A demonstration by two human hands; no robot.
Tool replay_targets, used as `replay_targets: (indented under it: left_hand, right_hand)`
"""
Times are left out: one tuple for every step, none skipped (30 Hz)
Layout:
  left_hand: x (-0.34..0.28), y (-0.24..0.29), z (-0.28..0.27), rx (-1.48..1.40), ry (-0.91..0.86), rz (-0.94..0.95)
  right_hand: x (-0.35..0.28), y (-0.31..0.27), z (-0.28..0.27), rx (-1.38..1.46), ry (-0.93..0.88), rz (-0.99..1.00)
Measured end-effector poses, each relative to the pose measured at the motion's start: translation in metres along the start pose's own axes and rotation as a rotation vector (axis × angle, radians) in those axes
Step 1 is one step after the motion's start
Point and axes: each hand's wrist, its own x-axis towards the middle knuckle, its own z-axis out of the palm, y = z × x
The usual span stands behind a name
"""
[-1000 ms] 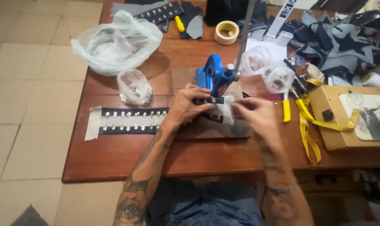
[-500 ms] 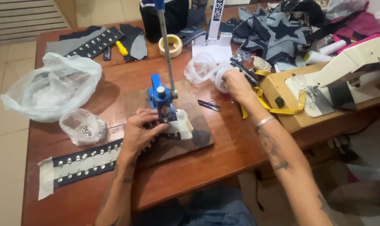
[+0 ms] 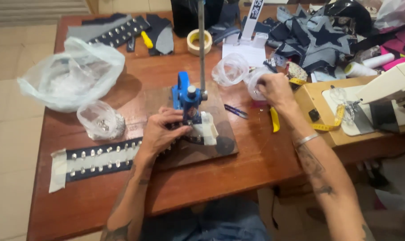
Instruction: Attaching metal eyelets to a fabric strip using a manual hand press
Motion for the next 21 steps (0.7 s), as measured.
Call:
replay_targets:
  left_hand:
    - [-0.004,-0.008,-0.001,-0.004,0.008,0.034]
    - [-0.009,-0.016,-0.003,-0.007,0.016,0.068]
    - [-0.011,-0.011,-0.004,0.011,0.046,0.062]
    - [-0.013,-0.007,-0.004,-0.008,0.06,0.069]
    - [-0.012,-0.003,-0.001,-0.036,0.063,0.08]
    - [-0.008,-0.004,-0.002,-0.029,0.081,0.079]
    - [-0.008,-0.005,-0.002,-0.022,0.076,0.101]
    - [-0.007,-0.007,0.0,-0.014,0.07,0.123]
    - [-0.006,-0.007,-0.001,-0.013,0.084,0.11]
    - [-0.005,-0.008,-0.001,0.005,0.08,0.126]
    - [-0.007,-0.008,-0.001,0.021,0.067,0.137]
    - [-0.01,-0.007,0.001,0.02,0.073,0.121]
    - [-0.009,-0.007,0.0,0.007,0.068,0.122]
    - [-0.008,-0.006,-0.001,-0.006,0.064,0.123]
    - [-0.008,-0.007,-0.002,-0.004,0.063,0.119]
    - [-0.008,-0.008,-0.003,0.001,0.056,0.127]
    - [-0.009,-0.009,-0.002,0.001,0.05,0.132]
    - [-0.01,-0.008,0.0,-0.002,0.051,0.126]
    - [-0.009,-0.008,-0.001,0.016,0.036,0.114]
    - [-0.009,-0.007,-0.003,0.033,0.021,0.102]
    - [-0.01,-0.009,-0.003,0.044,0.04,0.101]
  right_hand:
    - [-0.009,-0.001,-0.007,0.077,0.052,-0.036]
    - [-0.018,-0.004,-0.014,0.156,0.102,-0.07]
    - [-0.027,-0.002,-0.019,0.163,0.1,-0.104]
    - [-0.034,0.001,-0.024,0.05,0.151,-0.075]
    - [-0.047,0.01,-0.031,-0.068,0.204,-0.03]
    - [-0.061,-0.024,-0.062,-0.066,0.206,-0.05]
    - [-0.078,-0.056,-0.092,0.184,0.205,-0.083]
    - [-0.096,-0.086,-0.121,0.434,0.198,-0.113]
    - [-0.104,-0.125,-0.127,0.434,0.183,-0.125]
    - [-0.112,-0.163,-0.133,0.802,-0.015,0.048]
    - [-0.124,-0.201,-0.138,1.162,-0.231,0.239]
    - [-0.123,-0.213,-0.126,1.16,-0.249,0.242]
    - [-0.121,-0.227,-0.114,1.206,-0.316,0.252]
    - [-0.118,-0.24,-0.103,1.251,-0.383,0.262]
    - [-0.115,-0.246,-0.098,1.253,-0.386,0.263]
    - [-0.112,-0.252,-0.094,1.269,-0.409,0.25]
    - [-0.11,-0.258,-0.09,1.281,-0.435,0.24]
    - [-0.111,-0.255,-0.091,1.279,-0.441,0.243]
    - [-0.107,-0.256,-0.092,1.259,-0.459,0.249]
    - [-0.103,-0.257,-0.094,1.238,-0.477,0.256]
    - [-0.101,-0.257,-0.091,1.235,-0.488,0.235]
